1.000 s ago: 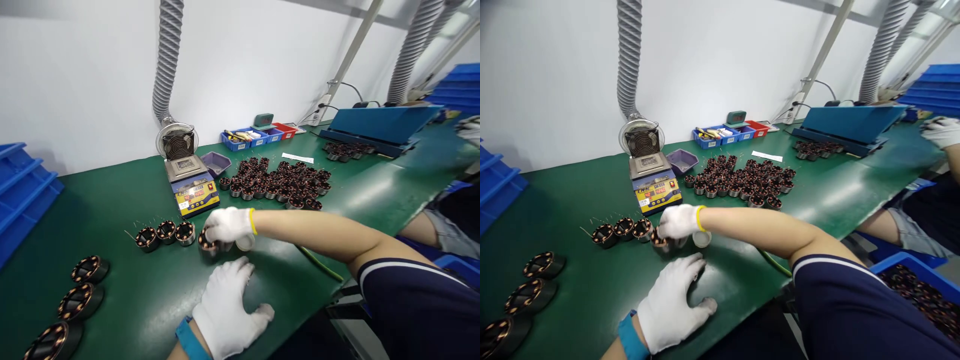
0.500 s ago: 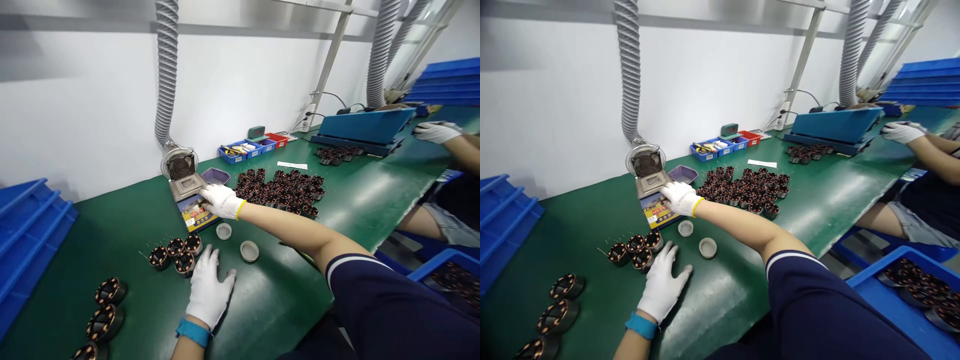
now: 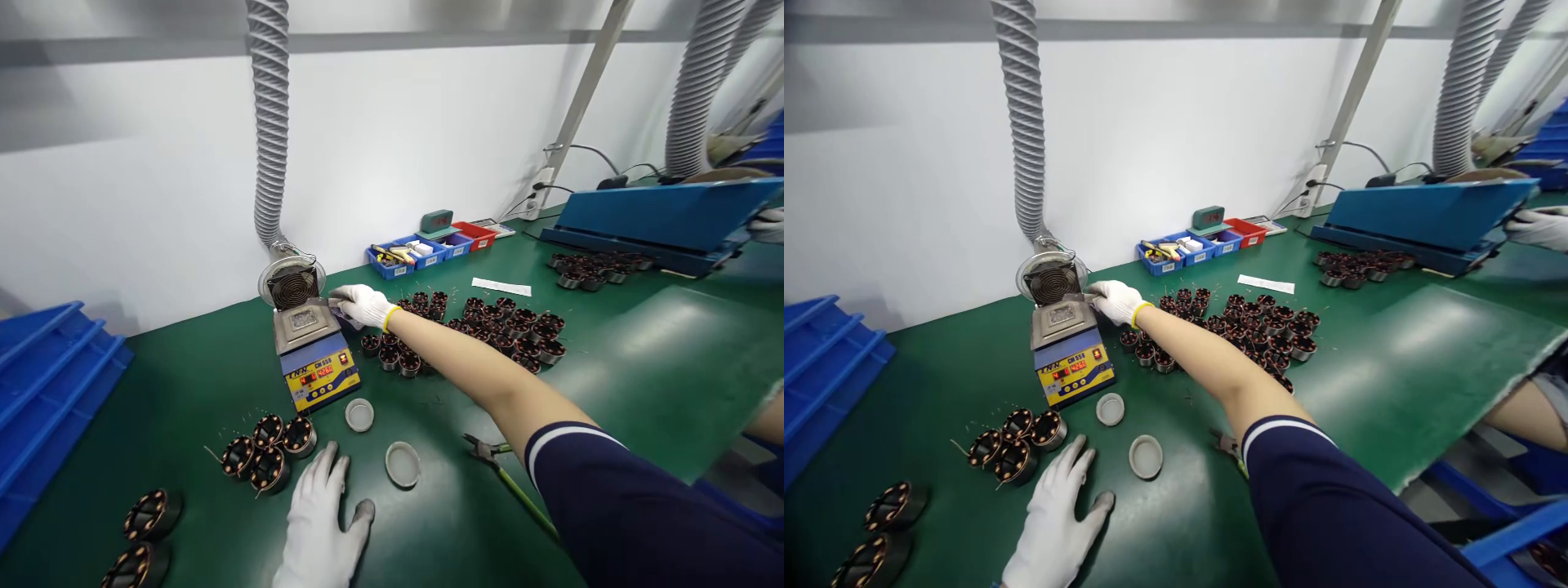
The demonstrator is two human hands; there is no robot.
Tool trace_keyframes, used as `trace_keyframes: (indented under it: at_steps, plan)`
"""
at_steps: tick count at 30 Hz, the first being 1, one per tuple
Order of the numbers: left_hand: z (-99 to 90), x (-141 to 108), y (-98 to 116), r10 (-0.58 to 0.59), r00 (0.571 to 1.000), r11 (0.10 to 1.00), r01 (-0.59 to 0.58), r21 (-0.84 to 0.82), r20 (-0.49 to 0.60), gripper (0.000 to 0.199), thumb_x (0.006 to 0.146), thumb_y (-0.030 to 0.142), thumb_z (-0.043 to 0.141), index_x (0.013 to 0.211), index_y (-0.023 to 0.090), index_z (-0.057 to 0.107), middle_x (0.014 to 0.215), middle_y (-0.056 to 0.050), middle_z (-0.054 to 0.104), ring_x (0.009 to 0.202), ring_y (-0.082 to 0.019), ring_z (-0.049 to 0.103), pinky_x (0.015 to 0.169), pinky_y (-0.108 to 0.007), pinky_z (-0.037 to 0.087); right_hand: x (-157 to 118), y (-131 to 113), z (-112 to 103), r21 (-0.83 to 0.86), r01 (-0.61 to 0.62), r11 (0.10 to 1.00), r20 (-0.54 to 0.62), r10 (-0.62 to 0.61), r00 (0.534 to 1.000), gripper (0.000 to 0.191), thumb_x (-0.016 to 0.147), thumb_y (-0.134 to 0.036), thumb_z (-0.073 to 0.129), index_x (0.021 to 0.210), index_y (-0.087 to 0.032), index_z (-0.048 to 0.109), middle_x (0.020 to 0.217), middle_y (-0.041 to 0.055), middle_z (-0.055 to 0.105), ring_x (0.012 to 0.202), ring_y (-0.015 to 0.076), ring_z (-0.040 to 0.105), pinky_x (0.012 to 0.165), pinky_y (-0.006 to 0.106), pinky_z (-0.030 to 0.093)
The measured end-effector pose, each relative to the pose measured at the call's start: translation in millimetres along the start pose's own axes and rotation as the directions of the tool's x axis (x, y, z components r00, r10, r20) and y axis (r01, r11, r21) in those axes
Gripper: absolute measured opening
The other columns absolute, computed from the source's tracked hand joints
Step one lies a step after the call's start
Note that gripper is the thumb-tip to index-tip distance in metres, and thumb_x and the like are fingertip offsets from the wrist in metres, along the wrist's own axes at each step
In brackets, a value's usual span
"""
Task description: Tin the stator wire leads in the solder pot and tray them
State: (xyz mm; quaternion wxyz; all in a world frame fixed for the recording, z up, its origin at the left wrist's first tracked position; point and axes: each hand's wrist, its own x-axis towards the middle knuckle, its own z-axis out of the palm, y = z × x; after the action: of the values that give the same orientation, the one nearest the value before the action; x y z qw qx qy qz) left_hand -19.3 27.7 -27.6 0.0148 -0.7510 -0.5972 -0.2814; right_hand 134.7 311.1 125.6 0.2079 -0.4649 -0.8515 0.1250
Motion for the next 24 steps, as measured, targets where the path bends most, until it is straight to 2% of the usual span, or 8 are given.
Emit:
trace_keyframes:
  at_steps: [3,6,9,14,19,21,24]
  plan:
    - [1.9,2.5,-3.6,0.023,1.0,0.999,-0.023,0.03,-0.003,0.048,0.078,0.033,0.062,0.124,0.02,0.06,0.135,-0.013,0.059,0.12,-0.033,0.057,0.095,-0.053,0.052,25.1,9.0,-6.0,0.009,-0.005,1.0,0.018,0.005,1.0,0.039,0.091,-0.032,0.051,0.128,-0.025,0.062,0.127,0.0008,0.066,0.115,0.0183,0.062,0.096,0.026,0.049]
    - [2.4,3.5,-6.1,0.038,0.999,0.998,-0.039,0.053,0.01,0.048,0.078,0.033,0.063,0.125,0.021,0.06,0.135,-0.013,0.058,0.12,-0.033,0.057,0.094,-0.053,0.053,35.5,11.8,-3.9,0.016,0.004,1.0,0.047,-0.004,0.999,0.036,0.089,-0.031,0.054,0.122,-0.027,0.067,0.122,0.0001,0.069,0.113,0.0188,0.063,0.096,0.027,0.049]
    - [2.9,2.5,-11.5,0.058,0.998,0.994,-0.061,0.089,0.033,0.049,0.079,0.034,0.064,0.126,0.021,0.059,0.137,-0.013,0.057,0.12,-0.033,0.058,0.093,-0.051,0.055,36.6,14.6,-1.9,0.022,0.009,1.0,0.061,-0.01,0.998,0.037,0.088,-0.031,0.054,0.123,-0.028,0.067,0.123,-0.0002,0.068,0.114,0.0194,0.063,0.098,0.028,0.048]
    - [4.6,-1.0,-25.3,0.158,0.982,0.973,-0.173,0.154,0.106,0.055,0.081,0.04,0.066,0.131,0.021,0.057,0.143,-0.014,0.052,0.121,-0.032,0.058,0.088,-0.048,0.058,34.2,17.1,-4.1,0.009,0.008,1.0,0.068,-0.008,0.998,0.042,0.09,-0.03,0.048,0.13,-0.028,0.062,0.128,0.0001,0.066,0.121,0.0206,0.059,0.102,0.031,0.046]
    - [4.5,-3.4,-27.3,0.15,0.98,0.972,-0.171,0.162,0.13,0.055,0.082,0.041,0.066,0.133,0.023,0.057,0.145,-0.013,0.051,0.123,-0.032,0.057,0.091,-0.047,0.057,32.9,8.3,-1.8,0.002,0.032,0.999,0.098,-0.033,0.995,0.042,0.087,-0.03,0.051,0.126,-0.031,0.064,0.127,-0.0017,0.066,0.12,0.0211,0.06,0.1,0.032,0.048]
    - [4.2,-3.8,-26.6,0.139,0.981,0.975,-0.159,0.154,0.134,0.055,0.081,0.04,0.066,0.133,0.023,0.057,0.145,-0.013,0.05,0.122,-0.032,0.057,0.092,-0.047,0.057,29.8,6.7,0.5,0.007,0.04,0.999,0.116,-0.041,0.992,0.042,0.086,-0.03,0.051,0.126,-0.032,0.064,0.121,-0.0017,0.069,0.112,0.0204,0.065,0.095,0.03,0.051]
    - [4.5,-4.0,-26.4,0.13,0.983,0.98,-0.148,0.136,0.132,0.056,0.081,0.04,0.067,0.133,0.024,0.057,0.146,-0.013,0.049,0.122,-0.033,0.058,0.09,-0.048,0.058,23.2,10.0,3.3,0.051,0.02,0.999,0.187,-0.029,0.982,0.044,0.088,-0.03,0.049,0.129,-0.035,0.062,0.102,-0.0027,0.074,0.084,0.0169,0.072,0.08,0.026,0.055]
